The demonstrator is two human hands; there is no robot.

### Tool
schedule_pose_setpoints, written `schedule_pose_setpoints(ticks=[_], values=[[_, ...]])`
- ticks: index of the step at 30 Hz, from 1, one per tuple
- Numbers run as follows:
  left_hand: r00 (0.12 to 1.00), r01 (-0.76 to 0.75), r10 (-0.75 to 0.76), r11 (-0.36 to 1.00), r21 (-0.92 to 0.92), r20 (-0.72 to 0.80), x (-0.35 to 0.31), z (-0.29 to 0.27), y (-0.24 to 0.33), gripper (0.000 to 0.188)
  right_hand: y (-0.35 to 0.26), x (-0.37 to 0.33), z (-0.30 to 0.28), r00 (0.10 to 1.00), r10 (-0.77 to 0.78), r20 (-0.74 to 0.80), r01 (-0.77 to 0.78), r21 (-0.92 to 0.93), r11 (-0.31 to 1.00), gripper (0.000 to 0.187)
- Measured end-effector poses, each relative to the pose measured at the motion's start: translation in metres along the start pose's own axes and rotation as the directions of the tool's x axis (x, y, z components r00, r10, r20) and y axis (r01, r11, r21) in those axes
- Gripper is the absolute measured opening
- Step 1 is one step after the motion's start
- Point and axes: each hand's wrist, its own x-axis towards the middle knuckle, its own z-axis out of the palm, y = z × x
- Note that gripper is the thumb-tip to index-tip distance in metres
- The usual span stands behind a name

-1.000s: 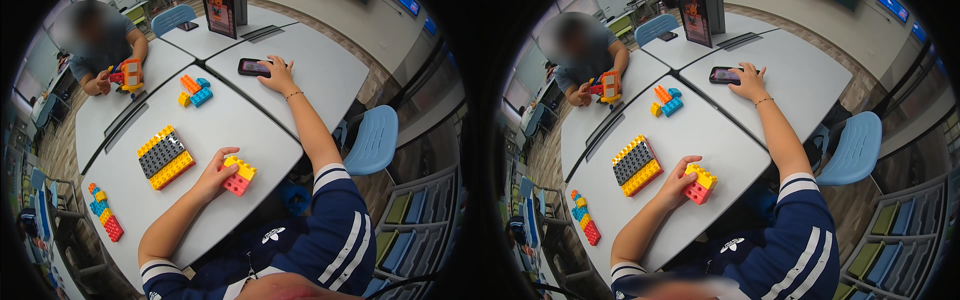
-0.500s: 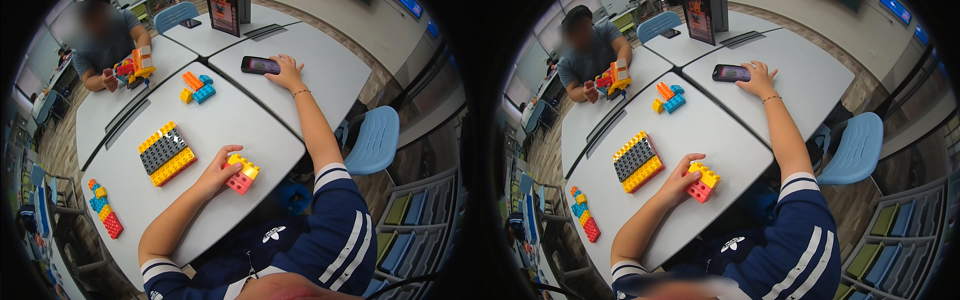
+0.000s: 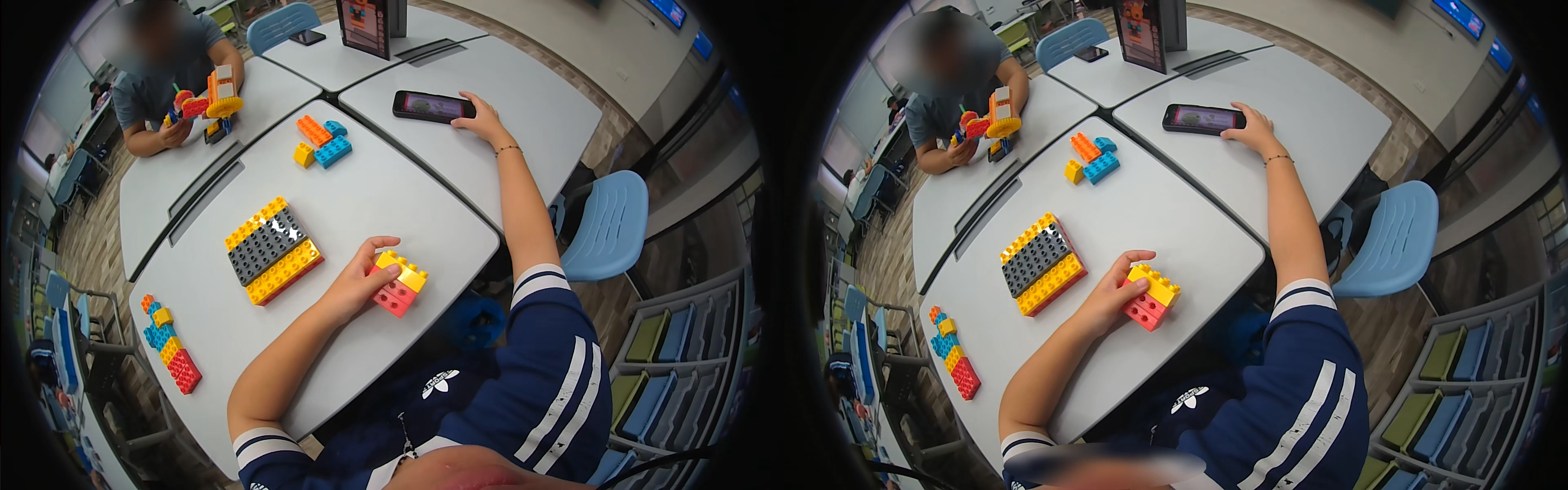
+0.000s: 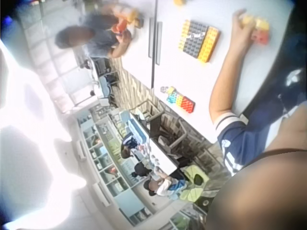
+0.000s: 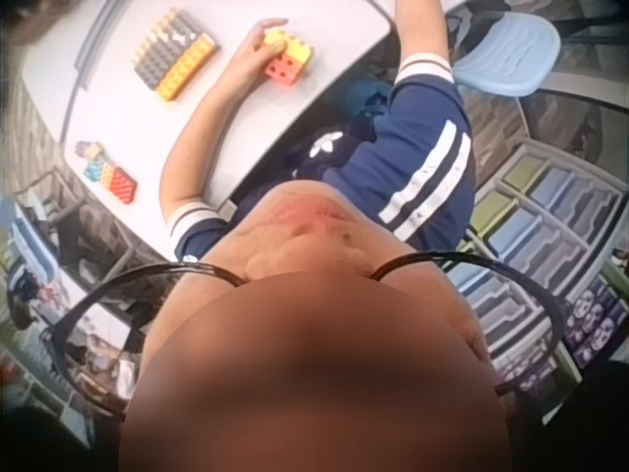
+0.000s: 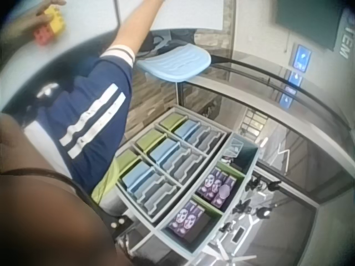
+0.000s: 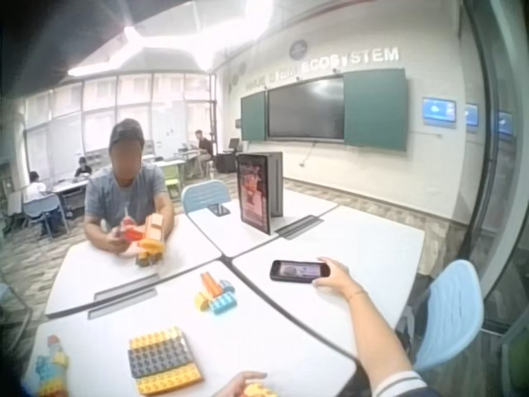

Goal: The person disassembles a colorful Lego structure with gears, then reassembles it by stacking and connecting various Lego bricks on a table. The person handles Lego bricks and gears, building a multi-colored structure.

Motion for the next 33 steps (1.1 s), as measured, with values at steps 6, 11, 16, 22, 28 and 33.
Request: schedule_pose_setpoints(ticks=[6,11,16,22,28,33], values=[[1.0,0.013,-0.013,0.999,0.051,0.004,0.002,-0.003,-0.001,0.049,-0.001,0.001,-0.003,0.999,0.024,0.046,-0.028,0.073,0.997,0.083],[1.0,0.014,-0.014,1.0,0.006,0.007,0.002,-0.002,-0.002,0.048,-0.004,0.001,-0.004,0.997,0.062,0.044,-0.066,0.106,0.992,0.081],[1.0,0.012,-0.012,1.0,0.027,0.005,0.002,-0.002,-0.001,0.048,-0.011,-0.001,-0.008,0.999,-0.015,0.052,0.002,0.245,0.969,0.085],[1.0,0.013,-0.013,1.0,0.026,0.007,0.001,-0.002,0.0,0.048,-0.03,-0.003,-0.003,0.995,-0.089,-0.052,0.095,0.129,0.987,0.098],[1.0,0.014,-0.014,1.0,-0.008,0.0,0.002,0.0,-0.001,0.048,-0.045,0.015,0.018,0.973,-0.177,-0.146,0.18,0.005,0.984,0.098],[0.999,0.033,-0.032,0.998,-0.052,0.021,0.003,-0.001,-0.002,0.049,-0.046,0.047,0.038,0.946,-0.255,-0.2,0.264,0.02,0.964,0.092]])
